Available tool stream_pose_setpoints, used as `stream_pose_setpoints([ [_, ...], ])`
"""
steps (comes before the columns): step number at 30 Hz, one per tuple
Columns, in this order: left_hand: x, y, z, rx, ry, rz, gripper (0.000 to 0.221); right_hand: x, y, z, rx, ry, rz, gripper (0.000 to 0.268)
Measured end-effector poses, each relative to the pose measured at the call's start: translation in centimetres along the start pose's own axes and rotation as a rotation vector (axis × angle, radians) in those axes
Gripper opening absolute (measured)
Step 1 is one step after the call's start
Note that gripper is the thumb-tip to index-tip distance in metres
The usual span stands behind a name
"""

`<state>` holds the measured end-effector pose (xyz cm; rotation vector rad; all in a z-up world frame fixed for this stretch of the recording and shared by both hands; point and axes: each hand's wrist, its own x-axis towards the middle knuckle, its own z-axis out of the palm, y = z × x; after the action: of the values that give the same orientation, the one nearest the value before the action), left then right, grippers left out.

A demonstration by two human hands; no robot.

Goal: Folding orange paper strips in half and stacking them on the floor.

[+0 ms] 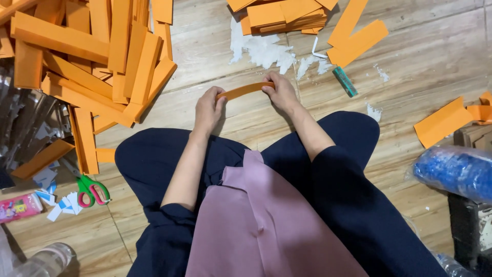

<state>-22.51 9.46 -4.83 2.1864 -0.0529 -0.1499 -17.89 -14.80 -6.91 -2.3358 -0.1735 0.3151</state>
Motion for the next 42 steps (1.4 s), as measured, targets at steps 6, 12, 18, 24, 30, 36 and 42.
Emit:
stream_pose_setpoints([
  [6,-0.6,-0.9,0.2,-0.805,-0.094,-0.317,0.020,-0.8,-7.0,-2.5,-0.456,0.279,-0.664,0.061],
  [12,-1.0,-1.7,-0.1,-0.954,-0.372,-0.624,0.043,-1.4,-6.5,1.7,-0.553,0.288,-1.013,0.021],
  [18,-1.8,1.2,-1.7,-0.038,0.143,0.083,0.011,-1.3,-3.6,1.9,-0.601,0.226,-0.725,0.006],
  [24,-2.2,1.2,0.8,0.438,0.221,0.325,0.005,-1.1,-3.2,2.5,-0.572,0.192,-0.664,0.008],
  [30,-1.2,-0.5,1.5,0.494,0.302,0.374,0.005,-0.9,-4.1,1.8,-0.534,0.233,-0.697,0.011],
  [36,0.2,1.6,-1.7,0.122,0.047,0.015,0.008,0.4,-4.9,1.2,-0.078,0.035,-0.318,0.006],
  [42,1.4,-0.4,-0.8,-0.132,-0.037,-0.224,0.001,0.6,-4.8,1.2,0.147,-0.125,-0.071,0.004],
])
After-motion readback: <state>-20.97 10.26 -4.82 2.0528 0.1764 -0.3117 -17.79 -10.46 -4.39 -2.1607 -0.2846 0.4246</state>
